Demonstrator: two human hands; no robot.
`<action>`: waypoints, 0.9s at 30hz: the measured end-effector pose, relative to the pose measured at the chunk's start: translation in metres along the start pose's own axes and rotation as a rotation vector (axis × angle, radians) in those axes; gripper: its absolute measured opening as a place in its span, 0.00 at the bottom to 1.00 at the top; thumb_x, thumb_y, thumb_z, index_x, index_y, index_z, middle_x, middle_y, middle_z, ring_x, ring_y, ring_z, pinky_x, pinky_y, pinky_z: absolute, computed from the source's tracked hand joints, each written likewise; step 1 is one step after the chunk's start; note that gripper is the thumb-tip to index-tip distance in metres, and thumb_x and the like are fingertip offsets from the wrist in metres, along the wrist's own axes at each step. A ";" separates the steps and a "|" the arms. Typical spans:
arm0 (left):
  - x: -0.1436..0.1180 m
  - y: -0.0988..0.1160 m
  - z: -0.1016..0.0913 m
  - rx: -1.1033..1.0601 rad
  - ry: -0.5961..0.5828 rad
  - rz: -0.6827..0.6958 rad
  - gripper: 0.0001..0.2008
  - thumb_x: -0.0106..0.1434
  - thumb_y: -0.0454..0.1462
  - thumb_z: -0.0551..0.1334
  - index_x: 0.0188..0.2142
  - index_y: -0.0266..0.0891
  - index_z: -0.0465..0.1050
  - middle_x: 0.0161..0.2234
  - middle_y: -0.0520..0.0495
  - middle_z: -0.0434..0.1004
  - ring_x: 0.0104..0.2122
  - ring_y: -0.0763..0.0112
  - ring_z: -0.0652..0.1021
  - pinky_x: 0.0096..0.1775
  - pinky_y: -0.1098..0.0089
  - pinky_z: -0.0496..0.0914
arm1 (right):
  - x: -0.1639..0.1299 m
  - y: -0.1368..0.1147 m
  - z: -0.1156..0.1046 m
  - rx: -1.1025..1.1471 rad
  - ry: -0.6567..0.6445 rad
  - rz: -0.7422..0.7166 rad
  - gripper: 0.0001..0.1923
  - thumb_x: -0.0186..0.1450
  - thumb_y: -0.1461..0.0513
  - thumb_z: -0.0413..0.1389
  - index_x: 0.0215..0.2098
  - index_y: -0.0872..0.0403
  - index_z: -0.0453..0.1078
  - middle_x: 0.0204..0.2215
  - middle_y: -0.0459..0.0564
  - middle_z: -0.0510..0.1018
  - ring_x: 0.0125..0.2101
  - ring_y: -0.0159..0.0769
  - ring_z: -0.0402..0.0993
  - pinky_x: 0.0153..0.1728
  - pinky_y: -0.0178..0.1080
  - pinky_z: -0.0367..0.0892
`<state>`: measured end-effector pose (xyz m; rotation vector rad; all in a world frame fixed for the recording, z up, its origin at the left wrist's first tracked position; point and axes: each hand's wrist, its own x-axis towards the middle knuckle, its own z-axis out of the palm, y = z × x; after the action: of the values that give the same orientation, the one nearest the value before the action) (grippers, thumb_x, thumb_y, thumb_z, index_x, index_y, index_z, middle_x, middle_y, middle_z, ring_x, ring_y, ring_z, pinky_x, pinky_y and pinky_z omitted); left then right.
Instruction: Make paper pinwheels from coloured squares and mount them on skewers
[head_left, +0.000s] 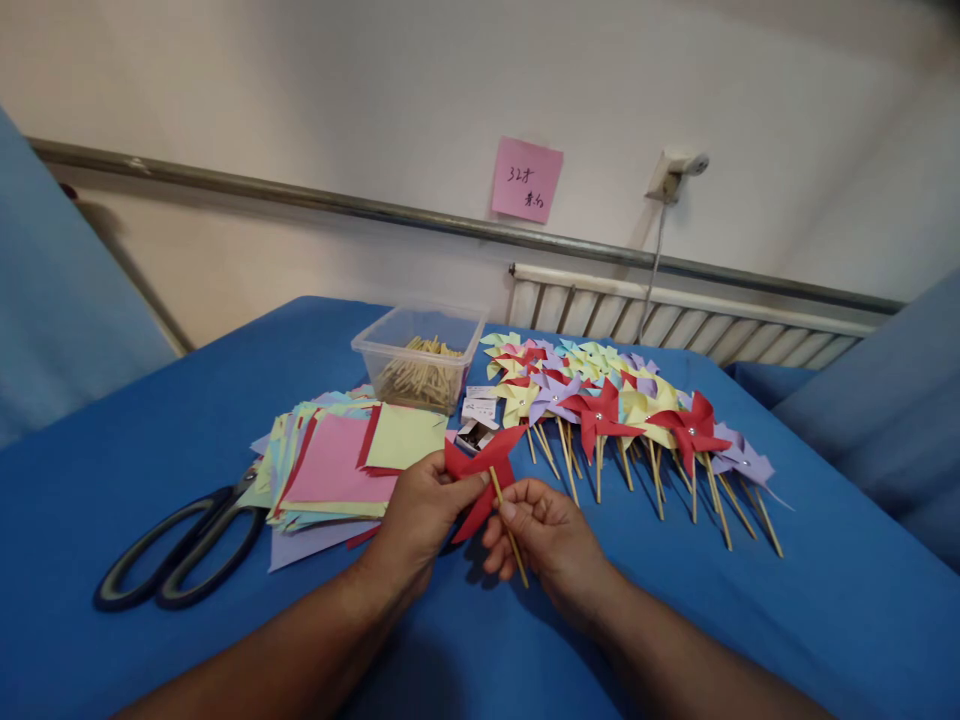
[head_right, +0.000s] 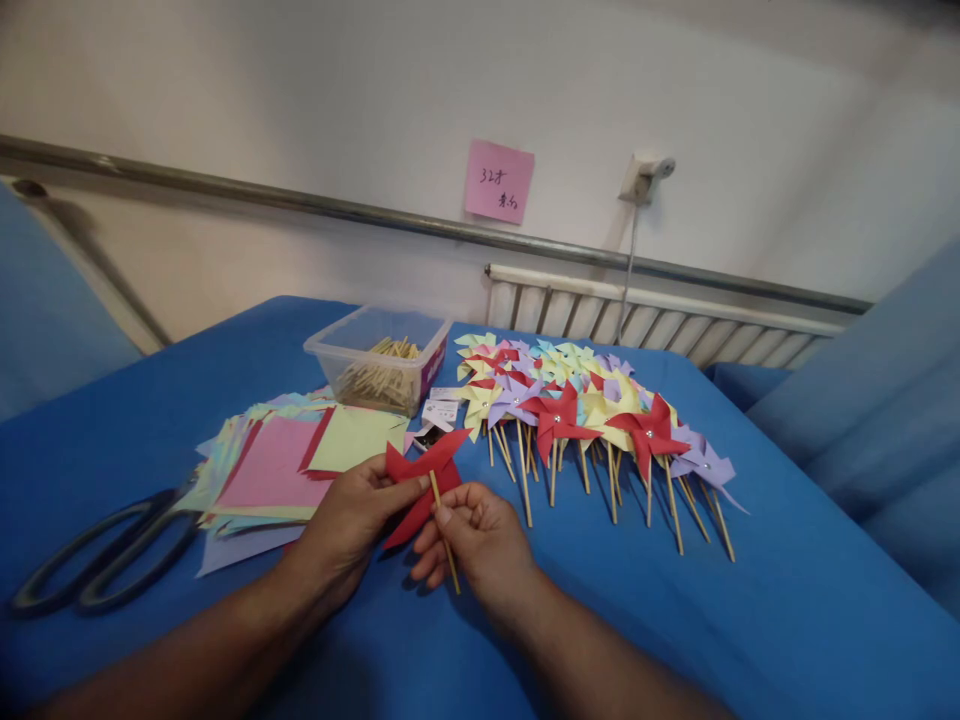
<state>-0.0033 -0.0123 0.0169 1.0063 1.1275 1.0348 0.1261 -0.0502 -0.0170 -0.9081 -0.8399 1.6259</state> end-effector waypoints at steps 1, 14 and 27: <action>0.000 0.000 0.000 -0.002 -0.001 -0.001 0.11 0.47 0.39 0.70 0.27 0.37 0.72 0.21 0.51 0.77 0.19 0.72 0.74 0.23 0.74 0.66 | 0.000 0.000 0.000 0.000 -0.002 -0.002 0.21 0.54 0.49 0.64 0.30 0.55 0.63 0.19 0.45 0.77 0.14 0.29 0.73 0.14 0.27 0.64; 0.000 0.000 0.000 0.035 0.009 -0.003 0.11 0.49 0.38 0.69 0.28 0.36 0.70 0.22 0.50 0.77 0.20 0.72 0.73 0.23 0.74 0.65 | 0.001 0.002 -0.001 -0.005 0.013 -0.020 0.21 0.53 0.51 0.65 0.30 0.55 0.63 0.18 0.44 0.78 0.14 0.29 0.73 0.13 0.27 0.64; -0.001 -0.003 0.001 0.009 -0.040 -0.013 0.10 0.50 0.38 0.68 0.27 0.36 0.70 0.21 0.51 0.76 0.20 0.74 0.72 0.23 0.74 0.64 | 0.004 0.004 -0.004 0.010 0.052 -0.033 0.21 0.52 0.52 0.66 0.29 0.56 0.63 0.19 0.45 0.78 0.14 0.29 0.74 0.13 0.27 0.66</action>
<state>-0.0026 -0.0140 0.0145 1.0213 1.1048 0.9960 0.1268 -0.0470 -0.0232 -0.9211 -0.8065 1.5706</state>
